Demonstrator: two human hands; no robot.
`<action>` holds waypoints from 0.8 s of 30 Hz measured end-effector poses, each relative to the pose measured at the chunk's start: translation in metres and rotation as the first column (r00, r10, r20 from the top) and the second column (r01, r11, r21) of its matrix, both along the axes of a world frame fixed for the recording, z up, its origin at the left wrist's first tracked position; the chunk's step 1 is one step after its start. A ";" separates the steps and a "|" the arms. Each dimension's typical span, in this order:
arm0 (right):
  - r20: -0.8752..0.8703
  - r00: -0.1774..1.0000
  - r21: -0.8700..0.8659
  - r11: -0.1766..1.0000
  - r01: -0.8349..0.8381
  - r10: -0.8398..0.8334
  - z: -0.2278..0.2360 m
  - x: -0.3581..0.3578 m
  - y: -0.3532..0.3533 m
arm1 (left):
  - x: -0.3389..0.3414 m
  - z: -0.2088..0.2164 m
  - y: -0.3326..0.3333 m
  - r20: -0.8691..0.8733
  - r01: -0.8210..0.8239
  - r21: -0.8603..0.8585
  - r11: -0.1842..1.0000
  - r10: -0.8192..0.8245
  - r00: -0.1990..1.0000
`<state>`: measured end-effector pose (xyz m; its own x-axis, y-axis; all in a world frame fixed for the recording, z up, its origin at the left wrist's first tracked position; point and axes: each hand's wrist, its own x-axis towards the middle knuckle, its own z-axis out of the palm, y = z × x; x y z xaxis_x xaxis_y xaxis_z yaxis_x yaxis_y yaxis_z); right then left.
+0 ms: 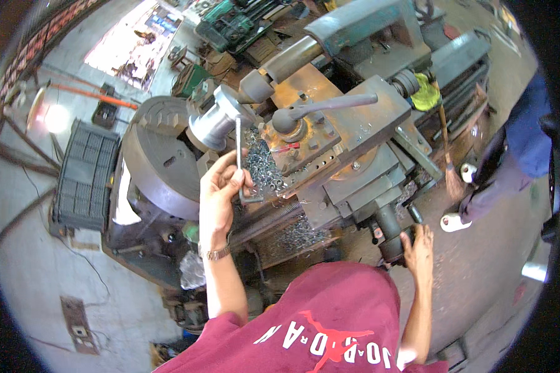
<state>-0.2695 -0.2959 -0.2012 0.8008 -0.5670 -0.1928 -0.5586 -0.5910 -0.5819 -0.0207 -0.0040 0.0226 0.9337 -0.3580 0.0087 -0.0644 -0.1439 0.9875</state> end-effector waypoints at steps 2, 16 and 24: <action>0.246 0.969 0.096 0.994 -0.061 0.035 0.032 0.006 -0.002 | -0.017 0.004 0.003 0.129 -0.018 0.186 0.982 -0.006 0.992; 0.680 0.417 -0.264 0.732 -0.628 0.603 0.206 0.182 0.030 | -0.010 -0.004 -0.031 0.258 0.168 0.344 0.924 -0.264 0.929; 0.691 0.386 -0.282 0.720 -0.634 0.611 0.177 0.225 0.024 | 0.017 -0.023 -0.027 0.198 0.239 0.271 0.932 -0.296 0.934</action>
